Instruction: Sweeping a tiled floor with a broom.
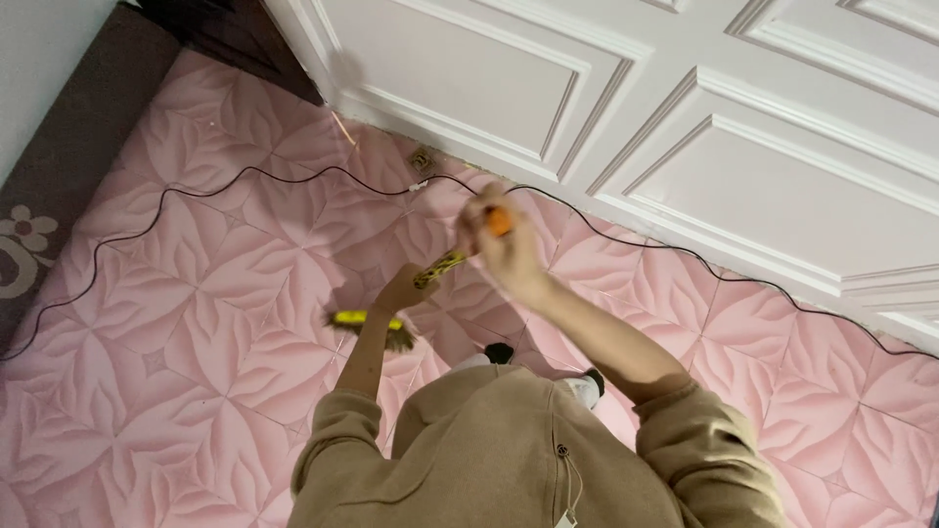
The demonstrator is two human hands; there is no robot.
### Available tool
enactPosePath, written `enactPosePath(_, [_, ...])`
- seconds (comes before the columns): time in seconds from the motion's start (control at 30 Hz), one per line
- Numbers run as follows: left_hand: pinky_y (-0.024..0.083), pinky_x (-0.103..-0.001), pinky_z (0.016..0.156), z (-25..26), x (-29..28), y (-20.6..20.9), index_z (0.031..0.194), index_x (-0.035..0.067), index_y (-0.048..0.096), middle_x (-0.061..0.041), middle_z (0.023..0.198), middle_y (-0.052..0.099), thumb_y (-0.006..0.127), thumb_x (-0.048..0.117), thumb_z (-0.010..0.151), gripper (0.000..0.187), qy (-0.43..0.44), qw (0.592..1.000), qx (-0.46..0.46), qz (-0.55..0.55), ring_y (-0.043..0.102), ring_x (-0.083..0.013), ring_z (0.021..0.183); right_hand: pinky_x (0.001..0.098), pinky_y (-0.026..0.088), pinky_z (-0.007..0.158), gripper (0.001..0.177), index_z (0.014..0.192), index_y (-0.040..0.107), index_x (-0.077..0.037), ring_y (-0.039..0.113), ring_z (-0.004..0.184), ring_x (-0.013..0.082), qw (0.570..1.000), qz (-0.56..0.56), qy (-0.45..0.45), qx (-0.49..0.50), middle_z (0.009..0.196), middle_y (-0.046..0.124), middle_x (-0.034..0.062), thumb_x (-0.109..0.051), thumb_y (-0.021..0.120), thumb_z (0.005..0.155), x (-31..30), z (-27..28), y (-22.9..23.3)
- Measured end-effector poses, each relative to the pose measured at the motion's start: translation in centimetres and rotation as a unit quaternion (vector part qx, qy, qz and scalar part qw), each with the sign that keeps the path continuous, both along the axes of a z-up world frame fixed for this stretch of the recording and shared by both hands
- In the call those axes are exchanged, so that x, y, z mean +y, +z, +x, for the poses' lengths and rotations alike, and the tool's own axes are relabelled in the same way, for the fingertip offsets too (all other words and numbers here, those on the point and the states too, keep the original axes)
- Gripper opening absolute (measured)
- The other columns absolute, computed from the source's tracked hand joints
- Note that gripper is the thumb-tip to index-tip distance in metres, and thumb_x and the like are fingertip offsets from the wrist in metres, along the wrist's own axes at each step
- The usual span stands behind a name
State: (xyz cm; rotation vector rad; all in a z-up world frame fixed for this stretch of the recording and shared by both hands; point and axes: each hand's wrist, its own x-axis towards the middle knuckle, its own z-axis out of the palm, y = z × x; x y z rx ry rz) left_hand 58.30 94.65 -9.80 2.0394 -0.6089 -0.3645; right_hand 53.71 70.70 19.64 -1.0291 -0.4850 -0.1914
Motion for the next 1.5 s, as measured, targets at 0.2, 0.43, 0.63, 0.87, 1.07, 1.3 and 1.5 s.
enactPosePath(0.2, [0.041,-0.036,0.053,1.8,-1.1,-0.4,0.074,0.002,0.061,-0.009,0.059,0.055,0.075,0.021,0.084,0.026,0.03,0.998,-0.016,-0.056,0.047,-0.0158,0.055,0.0309,0.053,0.067,0.017,0.105,0.051,-0.003,0.063,0.075,0.024,0.935,-0.299,-0.063,-0.182,0.088,0.06,0.0093,0.004,0.063,0.095,2.7,-3.4,6.9])
enactPosePath(0.43, [0.04,-0.035,0.059,5.5,-6.4,1.7,0.072,0.005,0.056,-0.008,0.063,0.055,0.066,0.015,0.088,0.022,-0.019,0.995,0.021,-0.099,0.05,-0.0152,0.06,0.0302,0.054,0.063,0.026,0.09,0.048,-0.014,0.06,0.068,0.0168,0.913,-0.35,-0.01,-0.209,0.079,0.059,0.0047,0.002,0.068,0.095,1.5,-5.8,-7.1])
enactPosePath(0.63, [0.041,-0.036,0.058,3.6,-12.4,5.9,0.074,0.004,0.055,-0.009,0.07,0.052,0.072,0.008,0.079,0.018,-0.09,0.972,0.006,-0.217,0.05,-0.0175,0.064,0.0419,0.06,0.074,0.019,0.097,0.05,-0.01,0.064,0.082,0.0252,0.89,-0.362,-0.072,-0.269,0.087,0.061,0.0113,-0.003,0.064,0.085,-5.7,-11.3,0.5])
enactPosePath(0.87, [0.049,-0.037,0.054,-5.9,-23.4,13.9,0.075,0.013,0.063,-0.006,0.062,0.063,0.063,0.023,0.093,0.02,-0.192,0.972,-0.085,-0.107,0.063,-0.0196,0.055,0.0376,0.043,0.05,0.02,0.089,0.049,-0.008,0.049,0.052,0.0213,0.924,-0.19,-0.319,-0.093,0.064,0.051,0.0093,-0.02,0.057,0.103,-9.7,-19.4,16.0])
enactPosePath(1.07, [0.051,-0.041,0.057,-10.8,-29.9,13.4,0.078,0.01,0.064,-0.012,0.066,0.067,0.061,0.027,0.099,0.027,-0.246,0.955,-0.119,-0.116,0.065,-0.028,0.058,0.0309,0.04,0.036,0.017,0.079,0.046,-0.003,0.046,0.043,0.0143,0.922,-0.093,-0.37,-0.065,0.058,0.05,0.0109,-0.001,0.06,0.088,-11.6,-19.0,16.7])
enactPosePath(1.3, [0.052,-0.036,0.058,-7.6,-31.7,6.8,0.071,0.012,0.062,-0.01,0.065,0.068,0.06,0.026,0.103,0.035,-0.177,0.979,-0.082,-0.053,0.065,-0.0213,0.054,0.0356,0.054,0.05,0.037,0.061,0.039,-0.005,0.056,0.048,0.0196,0.916,-0.211,-0.322,-0.111,0.057,0.051,0.006,0.006,0.061,0.089,-13.0,-15.6,11.2])
enactPosePath(1.5, [0.049,-0.039,0.061,0.1,-26.3,2.1,0.078,0.012,0.064,-0.01,0.072,0.07,0.06,0.029,0.089,0.021,-0.098,0.994,0.023,0.045,0.064,-0.0214,0.062,0.0333,0.053,0.042,0.044,0.057,0.035,-0.011,0.054,0.04,0.0166,0.91,-0.154,-0.335,-0.189,0.048,0.049,0.0016,-0.001,0.057,0.094,-13.3,-12.1,-2.7])
